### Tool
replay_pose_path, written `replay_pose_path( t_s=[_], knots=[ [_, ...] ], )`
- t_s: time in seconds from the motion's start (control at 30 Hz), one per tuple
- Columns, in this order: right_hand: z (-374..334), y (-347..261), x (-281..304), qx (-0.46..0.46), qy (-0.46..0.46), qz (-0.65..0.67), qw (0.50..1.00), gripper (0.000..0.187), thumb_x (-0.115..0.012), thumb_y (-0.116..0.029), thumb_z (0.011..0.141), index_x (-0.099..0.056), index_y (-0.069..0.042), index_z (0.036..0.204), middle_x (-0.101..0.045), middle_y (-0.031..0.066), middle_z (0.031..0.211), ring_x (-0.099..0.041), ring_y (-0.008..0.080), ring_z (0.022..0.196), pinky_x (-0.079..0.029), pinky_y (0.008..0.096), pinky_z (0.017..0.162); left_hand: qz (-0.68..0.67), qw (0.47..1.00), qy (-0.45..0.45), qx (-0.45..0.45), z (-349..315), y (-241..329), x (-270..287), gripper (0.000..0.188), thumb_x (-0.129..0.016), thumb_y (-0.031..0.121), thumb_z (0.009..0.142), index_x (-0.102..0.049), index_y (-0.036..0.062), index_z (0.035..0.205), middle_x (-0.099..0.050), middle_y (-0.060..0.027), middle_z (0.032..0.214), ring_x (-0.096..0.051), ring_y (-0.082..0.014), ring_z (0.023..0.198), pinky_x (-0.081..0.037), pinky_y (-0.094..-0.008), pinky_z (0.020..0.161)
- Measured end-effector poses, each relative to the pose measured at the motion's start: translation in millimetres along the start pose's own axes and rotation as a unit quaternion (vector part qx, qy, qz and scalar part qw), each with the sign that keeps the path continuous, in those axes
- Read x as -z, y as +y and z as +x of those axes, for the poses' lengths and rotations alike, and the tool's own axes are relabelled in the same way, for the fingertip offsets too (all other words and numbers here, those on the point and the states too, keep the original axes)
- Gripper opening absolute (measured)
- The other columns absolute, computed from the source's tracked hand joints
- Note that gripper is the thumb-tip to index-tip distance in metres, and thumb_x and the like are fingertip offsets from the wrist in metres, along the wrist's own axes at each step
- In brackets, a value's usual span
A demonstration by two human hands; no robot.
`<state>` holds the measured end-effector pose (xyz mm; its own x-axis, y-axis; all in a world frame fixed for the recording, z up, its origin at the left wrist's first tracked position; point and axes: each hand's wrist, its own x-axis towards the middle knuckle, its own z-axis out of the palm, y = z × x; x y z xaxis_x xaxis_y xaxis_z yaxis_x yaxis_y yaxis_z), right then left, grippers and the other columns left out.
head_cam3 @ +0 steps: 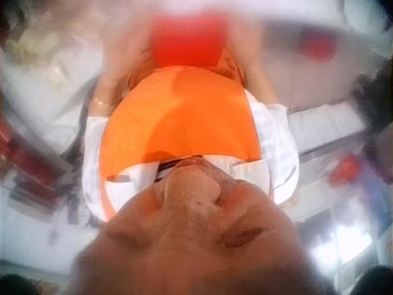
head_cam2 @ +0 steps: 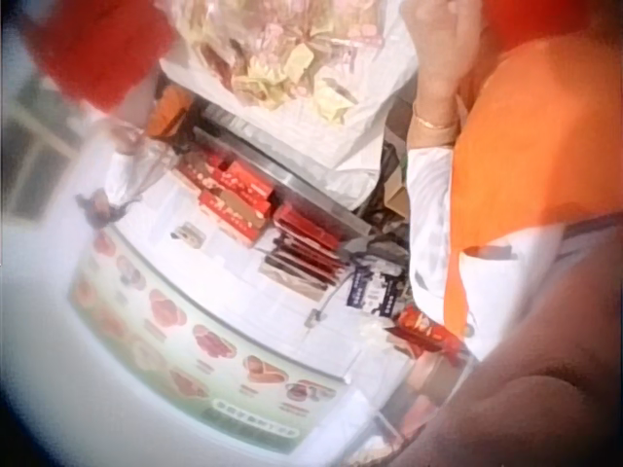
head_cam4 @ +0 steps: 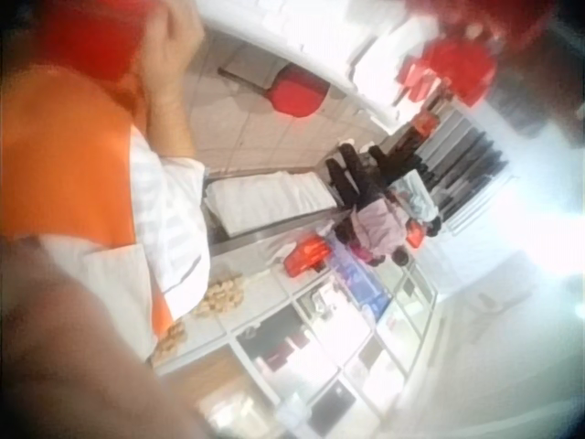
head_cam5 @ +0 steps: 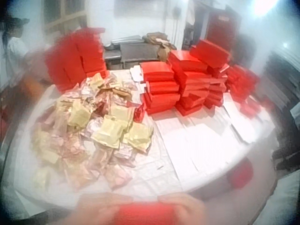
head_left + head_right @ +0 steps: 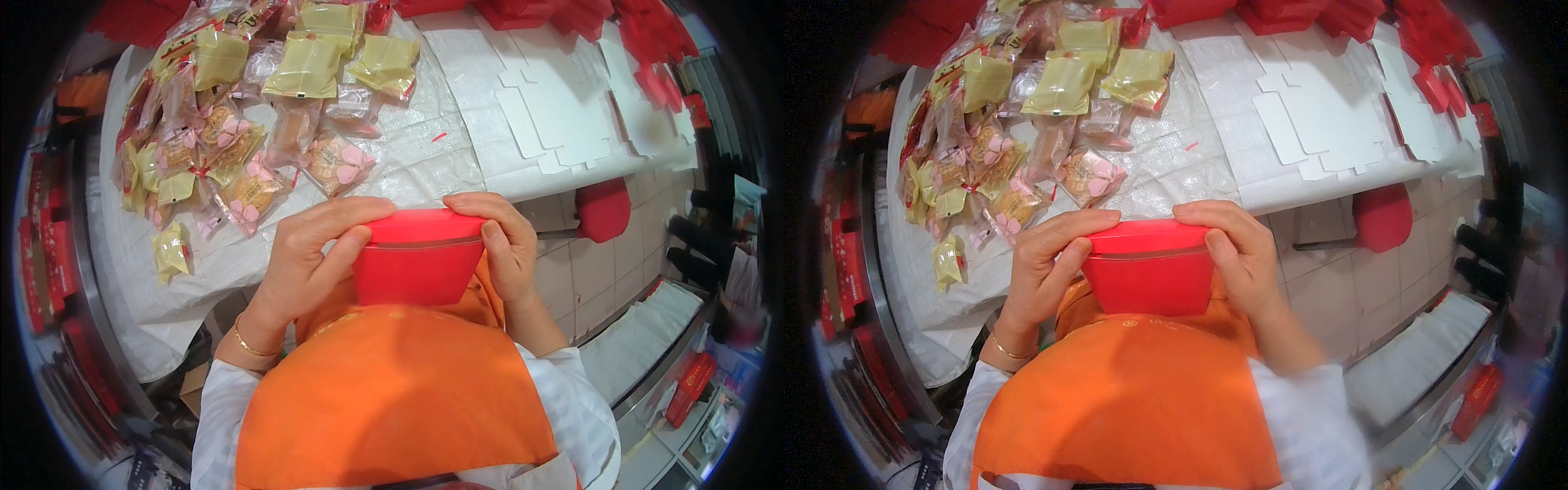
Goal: The person folds flat white cardboard pieces into small red boxes by hand. They then place individually wrapped snack items into the assembled boxes and close the lids. The finished boxes are stacked on the table.
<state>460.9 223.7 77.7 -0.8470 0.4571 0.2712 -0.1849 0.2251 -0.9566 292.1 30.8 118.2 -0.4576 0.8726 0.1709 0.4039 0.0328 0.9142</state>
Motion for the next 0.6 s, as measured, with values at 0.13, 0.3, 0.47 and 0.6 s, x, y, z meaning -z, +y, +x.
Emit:
replay_pose_path(
  t_s=[0.13,0.3,0.47,0.6],
  knots=[
    [-3.2,0.7,4.1,-0.02,-0.02,0.027,0.999,0.029,-0.046,-0.008,0.093,-0.067,0.003,0.109,-0.067,0.018,0.115,-0.063,0.0275,0.108,-0.046,0.0362,0.097,0.01,1.0,-0.006,-0.013,0.2,-5.1,-2.5,0.027,-0.052,0.002,0.09,-0.068,-0.002,0.112,-0.069,-0.0173,0.11,-0.067,-0.0286,0.102,-0.051,-0.0351,0.09],
    [2.6,-6.9,13.2,-0.02,-0.099,-0.002,0.995,0.035,-0.043,-0.018,0.098,-0.067,0.004,0.113,-0.064,0.0216,0.121,-0.061,0.0305,0.113,-0.046,0.0377,0.098,-0.013,1.0,0.0,-0.012,-2.1,-8.3,-3.3,0.028,-0.052,0.003,0.09,-0.068,-0.0015,0.112,-0.069,-0.0186,0.111,-0.066,-0.0303,0.104,-0.05,-0.0357,0.092],
    [4.5,-7.0,17.0,0.007,-0.128,-0.026,0.991,0.039,-0.041,-0.021,0.098,-0.066,0.003,0.115,-0.062,0.0228,0.123,-0.062,0.0319,0.112,-0.047,0.0378,0.097,-0.012,1.0,-0.022,-0.011,-1.8,-9.9,1.4,0.03,-0.051,0.006,0.091,-0.068,0.0,0.115,-0.067,-0.019,0.115,-0.065,-0.031,0.106,-0.05,-0.0362,0.093],
    [3.0,-4.6,17.4,0.039,-0.124,-0.045,0.99,0.036,-0.044,-0.012,0.092,-0.067,0.001,0.116,-0.062,0.0218,0.124,-0.062,0.0317,0.11,-0.049,0.0362,0.094,-0.014,0.999,-0.028,-0.034,-3.2,-11.5,1.2,0.032,-0.052,0.009,0.091,-0.067,0.0016,0.119,-0.065,-0.019,0.12,-0.065,-0.0315,0.108,-0.05,-0.0363,0.093]
  ],
)
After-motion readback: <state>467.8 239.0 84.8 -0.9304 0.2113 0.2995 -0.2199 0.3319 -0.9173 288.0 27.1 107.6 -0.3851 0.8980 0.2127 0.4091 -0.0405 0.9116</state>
